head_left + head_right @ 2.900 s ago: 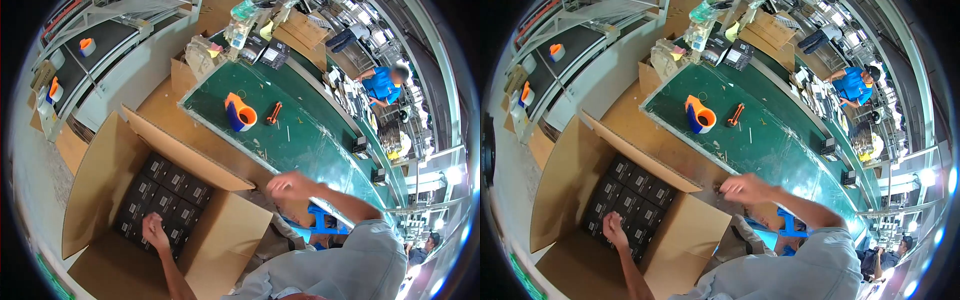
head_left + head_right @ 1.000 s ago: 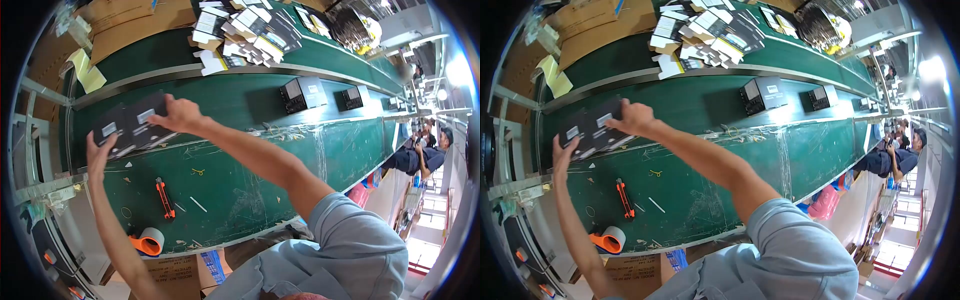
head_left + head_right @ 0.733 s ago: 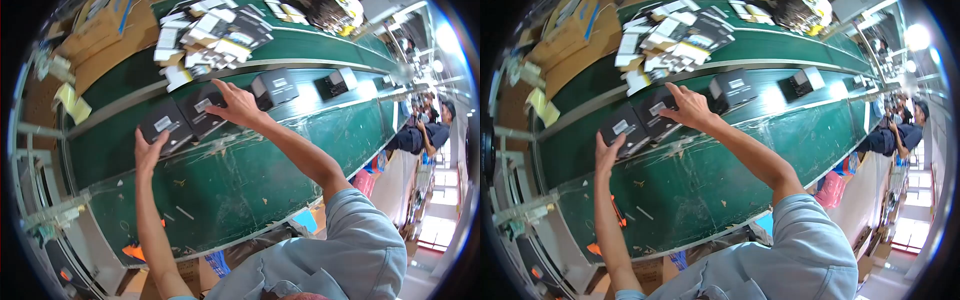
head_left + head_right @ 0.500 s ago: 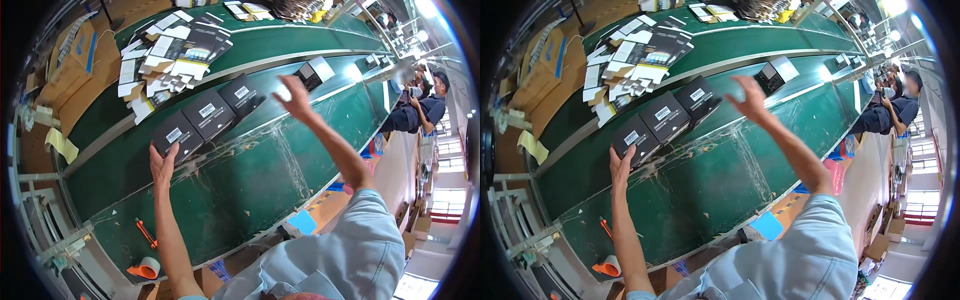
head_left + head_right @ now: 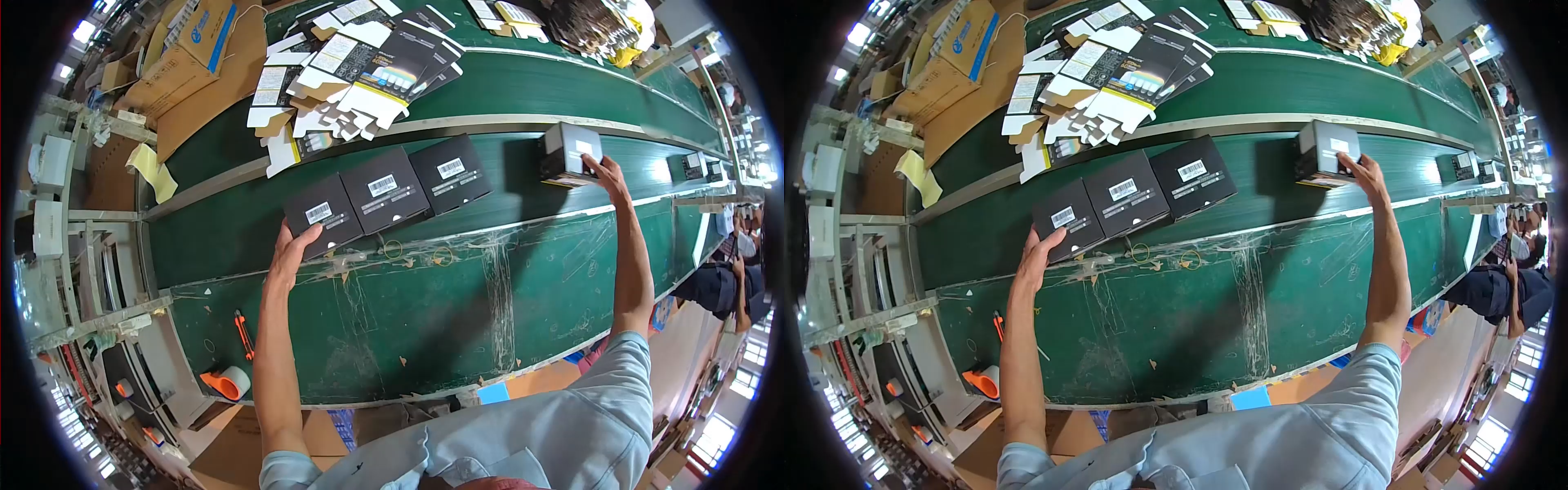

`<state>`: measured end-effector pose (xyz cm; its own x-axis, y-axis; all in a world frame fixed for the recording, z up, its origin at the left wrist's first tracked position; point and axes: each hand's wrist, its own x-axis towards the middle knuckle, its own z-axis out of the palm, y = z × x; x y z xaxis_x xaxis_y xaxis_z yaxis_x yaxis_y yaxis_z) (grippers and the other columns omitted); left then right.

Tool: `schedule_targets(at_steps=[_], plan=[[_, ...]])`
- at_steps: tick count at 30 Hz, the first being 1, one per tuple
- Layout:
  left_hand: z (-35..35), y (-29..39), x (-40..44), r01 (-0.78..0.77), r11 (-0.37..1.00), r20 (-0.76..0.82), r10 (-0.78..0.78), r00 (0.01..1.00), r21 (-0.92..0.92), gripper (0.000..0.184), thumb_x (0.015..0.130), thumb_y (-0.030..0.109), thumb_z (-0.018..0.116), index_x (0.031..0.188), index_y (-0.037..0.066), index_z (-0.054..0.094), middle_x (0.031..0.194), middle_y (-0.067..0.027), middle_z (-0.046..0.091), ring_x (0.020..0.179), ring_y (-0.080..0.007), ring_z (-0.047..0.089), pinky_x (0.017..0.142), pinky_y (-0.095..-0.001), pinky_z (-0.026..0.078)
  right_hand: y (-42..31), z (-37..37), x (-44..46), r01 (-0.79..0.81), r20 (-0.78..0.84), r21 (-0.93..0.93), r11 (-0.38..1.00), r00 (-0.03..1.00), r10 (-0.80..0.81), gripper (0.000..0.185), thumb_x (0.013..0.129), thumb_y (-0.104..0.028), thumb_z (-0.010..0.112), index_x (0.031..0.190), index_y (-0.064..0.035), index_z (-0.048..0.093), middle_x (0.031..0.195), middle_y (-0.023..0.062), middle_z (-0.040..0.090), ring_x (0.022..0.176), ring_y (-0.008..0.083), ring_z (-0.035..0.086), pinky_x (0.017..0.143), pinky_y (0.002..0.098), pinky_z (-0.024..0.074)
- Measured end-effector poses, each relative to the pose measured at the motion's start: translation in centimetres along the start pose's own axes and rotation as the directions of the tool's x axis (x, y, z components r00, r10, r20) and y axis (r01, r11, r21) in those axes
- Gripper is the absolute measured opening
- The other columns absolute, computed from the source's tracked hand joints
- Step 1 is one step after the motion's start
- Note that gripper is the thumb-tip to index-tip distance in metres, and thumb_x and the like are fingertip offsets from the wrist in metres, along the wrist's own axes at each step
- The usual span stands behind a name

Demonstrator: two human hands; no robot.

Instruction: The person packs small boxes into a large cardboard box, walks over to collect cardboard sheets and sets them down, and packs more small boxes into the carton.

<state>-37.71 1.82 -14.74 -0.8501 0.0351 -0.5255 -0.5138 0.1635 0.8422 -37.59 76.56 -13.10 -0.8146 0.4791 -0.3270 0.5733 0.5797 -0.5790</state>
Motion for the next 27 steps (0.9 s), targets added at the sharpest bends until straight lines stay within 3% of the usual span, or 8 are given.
schedule_targets(at_steps=[5,7,11,15,16,21,24,27], plan=[[0.8,0.9,1.0,0.088,0.996,0.050,-0.087,0.995,-0.031,0.091,0.082,0.039,0.084,0.154,0.004,0.042,0.147,-0.0149,0.055,0.139,-0.0283,0.050,0.120,-0.0428,0.032,-8.5,9.8,-3.4,0.034,0.333,0.239,0.970,0.936,-0.115,0.086,0.085,-0.066,0.076,0.143,-0.0050,0.059,0.124,0.0119,0.068,0.118,0.0241,0.064,0.096,0.0449,0.0543],[1.2,0.4,2.0,0.039,0.998,0.025,-0.041,0.999,0.042,0.093,0.081,0.040,0.086,0.154,0.004,0.041,0.147,-0.0148,0.055,0.140,-0.0289,0.049,0.120,-0.0430,0.032,-10.5,13.8,-4.2,0.013,0.280,0.440,0.898,0.948,-0.151,0.093,0.078,-0.068,0.081,0.139,-0.0013,0.061,0.120,0.0170,0.070,0.117,0.0289,0.064,0.095,0.0434,0.0538],[0.4,0.4,-0.2,-0.114,0.992,0.057,0.110,0.992,0.059,0.094,0.078,0.028,0.089,0.154,0.005,0.040,0.147,-0.0146,0.055,0.138,-0.0282,0.051,0.119,-0.0407,0.035,-10.1,13.0,-7.3,0.173,0.292,0.347,0.922,0.914,-0.282,0.086,0.084,-0.056,0.082,0.143,0.0018,0.056,0.125,0.0190,0.068,0.120,0.0264,0.062,0.097,0.0420,0.0533],[-0.3,-4.1,-7.6,-0.402,0.916,0.003,0.402,0.916,-0.015,0.103,0.078,0.006,0.086,0.161,0.002,0.026,0.147,-0.0148,0.053,0.136,-0.0250,0.054,0.114,-0.0415,0.045,-4.9,11.4,-16.9,0.228,0.240,0.279,0.933,0.924,-0.298,0.078,0.080,-0.024,0.090,0.145,-0.0018,0.051,0.119,0.0112,0.068,0.117,0.0207,0.062,0.091,0.0375,0.0553],[-0.8,-6.0,-9.8,-0.441,0.897,-0.040,0.442,0.896,0.026,0.107,0.079,-0.001,0.084,0.164,0.003,0.019,0.151,-0.0153,0.049,0.137,-0.0251,0.053,0.114,-0.0424,0.047,-3.9,12.0,-20.4,0.179,0.209,0.451,0.874,0.931,-0.299,0.081,0.079,-0.017,0.090,0.147,-0.0024,0.048,0.118,0.0100,0.068,0.116,0.0190,0.062,0.090,0.0357,0.0561],[-1.1,-16.9,-13.9,-0.368,0.914,-0.126,0.391,0.912,0.170,0.108,0.077,-0.007,0.083,0.164,0.006,0.019,0.153,-0.0145,0.047,0.136,-0.0237,0.054,0.113,-0.0406,0.047,5.3,18.5,-30.2,-0.040,0.235,0.645,0.763,0.961,-0.148,0.080,0.078,-0.001,0.087,0.147,-0.0038,0.045,0.119,0.0086,0.067,0.114,0.0158,0.062,0.090,0.0325,0.0582],[-0.7,-16.0,-13.5,-0.304,0.945,-0.127,0.289,0.949,-0.120,0.111,0.073,-0.009,0.082,0.164,0.007,0.021,0.148,-0.0128,0.053,0.132,-0.0223,0.057,0.111,-0.0388,0.048,6.6,18.9,-30.2,0.030,0.264,0.414,0.910,0.953,-0.152,0.066,0.079,0.001,0.085,0.134,-0.0031,0.049,0.121,0.0105,0.066,0.111,0.0173,0.064,0.088,0.0335,0.0594],[-0.9,-17.1,-12.4,-0.226,0.953,-0.046,0.222,0.974,-0.201,0.106,0.070,-0.013,0.081,0.161,0.009,0.030,0.150,-0.0101,0.053,0.137,-0.0222,0.053,0.115,-0.0414,0.045,11.4,20.2,-29.0,0.031,0.187,0.597,0.802,0.966,-0.177,0.058,0.081,-0.001,0.082,0.133,0.0000,0.057,0.118,0.0082,0.069,0.102,0.0206,0.068,0.091,0.0349,0.0577]])
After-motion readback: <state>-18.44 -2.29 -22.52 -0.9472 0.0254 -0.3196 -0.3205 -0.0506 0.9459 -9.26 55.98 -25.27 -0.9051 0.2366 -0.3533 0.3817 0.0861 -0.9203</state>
